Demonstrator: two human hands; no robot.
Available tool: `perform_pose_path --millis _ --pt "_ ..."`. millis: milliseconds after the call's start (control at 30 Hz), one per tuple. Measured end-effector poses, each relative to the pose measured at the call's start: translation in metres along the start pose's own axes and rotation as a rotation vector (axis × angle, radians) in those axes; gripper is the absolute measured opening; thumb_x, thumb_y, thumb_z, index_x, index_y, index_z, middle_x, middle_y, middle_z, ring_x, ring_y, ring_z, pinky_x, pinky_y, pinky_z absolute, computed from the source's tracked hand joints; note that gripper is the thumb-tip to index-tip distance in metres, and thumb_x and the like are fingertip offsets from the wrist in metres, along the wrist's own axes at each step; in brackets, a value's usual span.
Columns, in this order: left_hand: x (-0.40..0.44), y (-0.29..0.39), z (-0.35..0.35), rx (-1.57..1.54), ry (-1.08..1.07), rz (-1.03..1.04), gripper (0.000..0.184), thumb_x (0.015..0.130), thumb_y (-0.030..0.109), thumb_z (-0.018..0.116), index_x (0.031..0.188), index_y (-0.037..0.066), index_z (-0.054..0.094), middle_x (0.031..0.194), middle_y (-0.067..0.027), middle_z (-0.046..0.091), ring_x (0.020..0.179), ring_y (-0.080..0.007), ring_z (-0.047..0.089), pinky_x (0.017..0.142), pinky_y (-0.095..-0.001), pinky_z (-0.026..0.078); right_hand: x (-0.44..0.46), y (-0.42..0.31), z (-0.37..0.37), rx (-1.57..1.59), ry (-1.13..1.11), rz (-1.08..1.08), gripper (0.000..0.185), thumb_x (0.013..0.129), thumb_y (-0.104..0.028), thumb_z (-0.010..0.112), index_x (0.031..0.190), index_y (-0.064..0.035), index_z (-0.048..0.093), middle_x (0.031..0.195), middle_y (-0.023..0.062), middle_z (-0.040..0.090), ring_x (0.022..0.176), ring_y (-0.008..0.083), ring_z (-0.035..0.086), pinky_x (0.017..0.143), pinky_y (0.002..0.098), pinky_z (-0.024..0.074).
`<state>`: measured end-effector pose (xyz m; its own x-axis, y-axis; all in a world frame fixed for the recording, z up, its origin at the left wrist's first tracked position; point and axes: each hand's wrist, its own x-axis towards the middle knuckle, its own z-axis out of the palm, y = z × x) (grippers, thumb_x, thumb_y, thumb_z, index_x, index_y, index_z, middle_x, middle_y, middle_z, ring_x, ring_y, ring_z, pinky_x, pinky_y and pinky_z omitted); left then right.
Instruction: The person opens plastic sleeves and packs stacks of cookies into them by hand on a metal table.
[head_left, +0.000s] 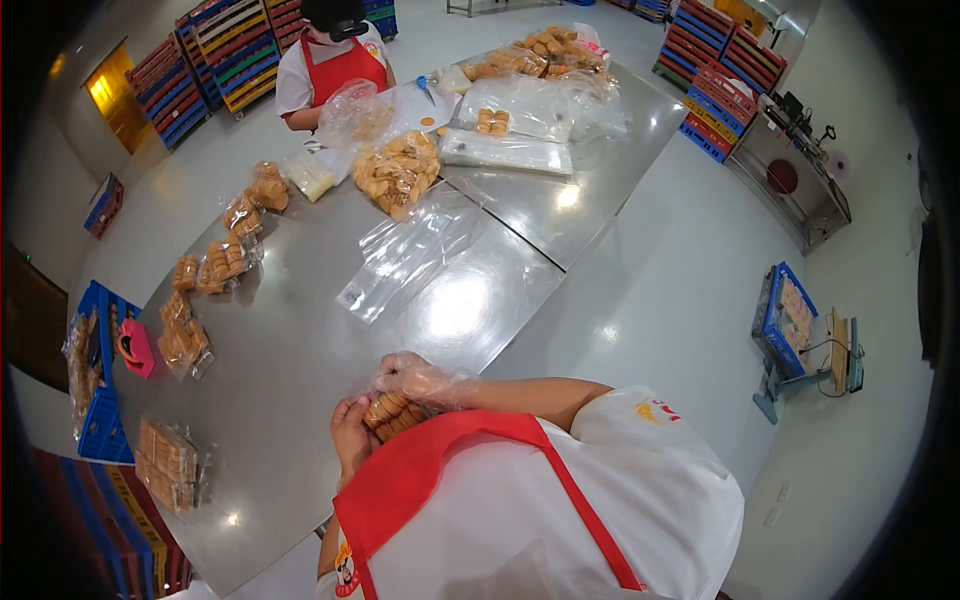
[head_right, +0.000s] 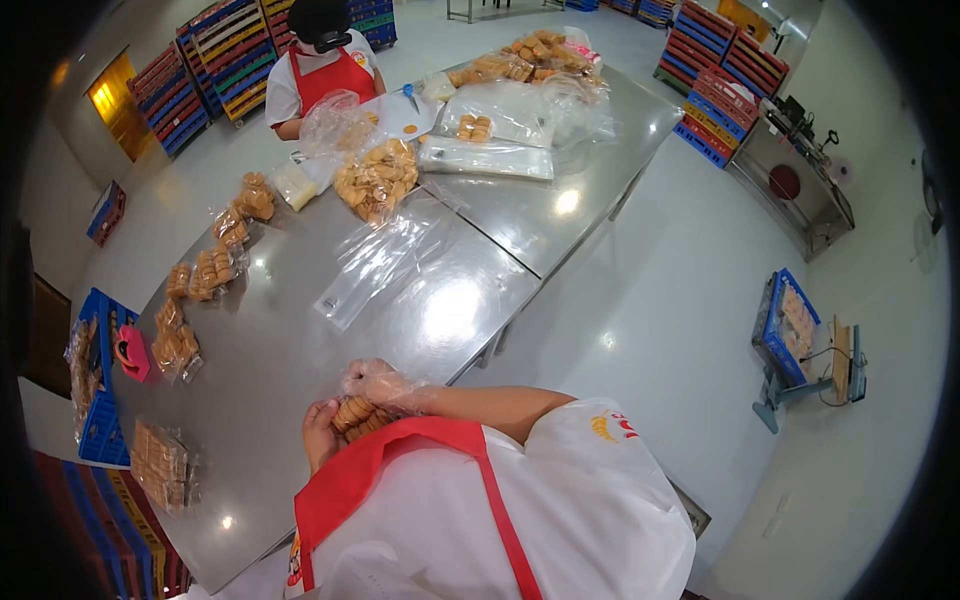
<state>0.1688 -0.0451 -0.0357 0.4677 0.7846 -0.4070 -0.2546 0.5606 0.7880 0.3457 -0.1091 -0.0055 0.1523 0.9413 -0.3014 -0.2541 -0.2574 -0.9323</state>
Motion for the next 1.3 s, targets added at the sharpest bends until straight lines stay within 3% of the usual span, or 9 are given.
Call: perform_pose_path --millis 67,333,467,567,600,767,1000,1100,1300 --pt "-0.001 0.000 0.003 -0.020 0.015 -0.002 0.005 0.091 0.004 0.062 0.094 0.000 0.059 0.095 -0.0092 0.064 0.082 -0.0197 0.063 0.079 -0.0348 0.053 0.002 0.004 -0.001 0.012 -0.015 -0.003 0.017 0.092 -0.021 0.064 0.092 -0.0038 0.062 0.085 0.0046 0.058 0.082 0.0147 0.053 0.074 0.0321 0.0453" --pt "-0.001 0.004 0.006 0.020 -0.082 -0.054 0.013 0.091 0.007 0.063 0.101 -0.002 0.061 0.104 -0.0118 0.064 0.097 -0.0221 0.062 0.087 -0.0366 0.052 -0.005 -0.013 -0.006 -0.100 -0.098 0.022 0.022 0.092 -0.026 0.064 0.096 -0.0045 0.063 0.093 0.0064 0.058 0.090 0.0153 0.053 0.081 0.0316 0.0456" --pt "0.004 -0.001 -0.020 -0.080 -0.193 -0.140 0.022 0.093 0.011 0.061 0.109 -0.004 0.062 0.108 -0.0127 0.065 0.103 -0.0230 0.061 0.094 -0.0371 0.049 -0.003 -0.010 -0.018 -0.314 -0.111 -0.017 0.031 0.089 -0.031 0.062 0.104 -0.0050 0.068 0.105 0.0134 0.066 0.098 0.0225 0.061 0.089 0.0356 0.0482" --pt "-0.020 0.023 0.006 -0.069 -0.174 -0.119 0.026 0.094 0.011 0.058 0.112 -0.006 0.064 0.110 -0.0133 0.066 0.104 -0.0220 0.061 0.096 -0.0358 0.047 -0.003 -0.018 -0.012 -0.261 -0.100 0.095 0.028 0.089 -0.027 0.063 0.102 -0.0030 0.068 0.100 0.0110 0.065 0.096 0.0198 0.060 0.086 0.0335 0.0481" --pt "-0.022 0.026 0.010 -0.039 -0.188 -0.089 0.025 0.094 0.009 0.058 0.112 -0.006 0.065 0.110 -0.0133 0.066 0.105 -0.0219 0.061 0.096 -0.0358 0.047 -0.004 -0.019 -0.009 -0.211 -0.099 0.049 0.025 0.090 -0.025 0.063 0.097 -0.0005 0.065 0.090 0.0068 0.063 0.087 0.0145 0.057 0.077 0.0310 0.0480" --pt "-0.022 0.026 -0.001 -0.083 -0.205 -0.114 0.024 0.094 0.009 0.057 0.111 -0.006 0.066 0.110 -0.0122 0.067 0.107 -0.0211 0.060 0.097 -0.0347 0.046 -0.005 -0.017 -0.011 -0.029 -0.239 0.137 0.016 0.090 -0.011 0.060 0.101 0.0009 0.058 0.110 0.0124 0.066 0.102 0.0164 0.059 0.091 0.0320 0.0488" --pt "-0.034 0.035 0.006 -0.004 -0.304 -0.118 0.028 0.092 0.003 0.059 0.118 -0.001 0.065 0.121 -0.0080 0.060 0.119 -0.0195 0.054 0.103 -0.0329 0.042 -0.003 -0.010 -0.021 0.033 -0.246 0.149 0.017 0.089 -0.005 0.057 0.104 0.0022 0.061 0.113 0.0129 0.066 0.107 0.0189 0.059 0.097 0.0328 0.0474" --pt "-0.029 0.015 -0.009 0.421 -0.360 0.243 0.036 0.089 -0.004 0.059 0.125 0.001 0.060 0.129 -0.0074 0.055 0.115 -0.0204 0.057 0.102 -0.0331 0.042 0.004 0.008 -0.033 0.007 -0.243 0.113 0.021 0.089 -0.006 0.055 0.105 0.0020 0.065 0.111 0.0123 0.065 0.106 0.0192 0.059 0.097 0.0327 0.0466" --pt "-0.021 0.005 -0.022 0.471 -0.373 0.315 0.035 0.089 -0.008 0.059 0.121 0.004 0.063 0.131 -0.0085 0.053 0.119 -0.0215 0.055 0.103 -0.0330 0.042 -0.007 0.013 -0.032 0.012 -0.307 0.036 0.024 0.090 -0.008 0.056 0.108 0.0009 0.067 0.111 0.0112 0.065 0.105 0.0197 0.059 0.097 0.0330 0.0463"
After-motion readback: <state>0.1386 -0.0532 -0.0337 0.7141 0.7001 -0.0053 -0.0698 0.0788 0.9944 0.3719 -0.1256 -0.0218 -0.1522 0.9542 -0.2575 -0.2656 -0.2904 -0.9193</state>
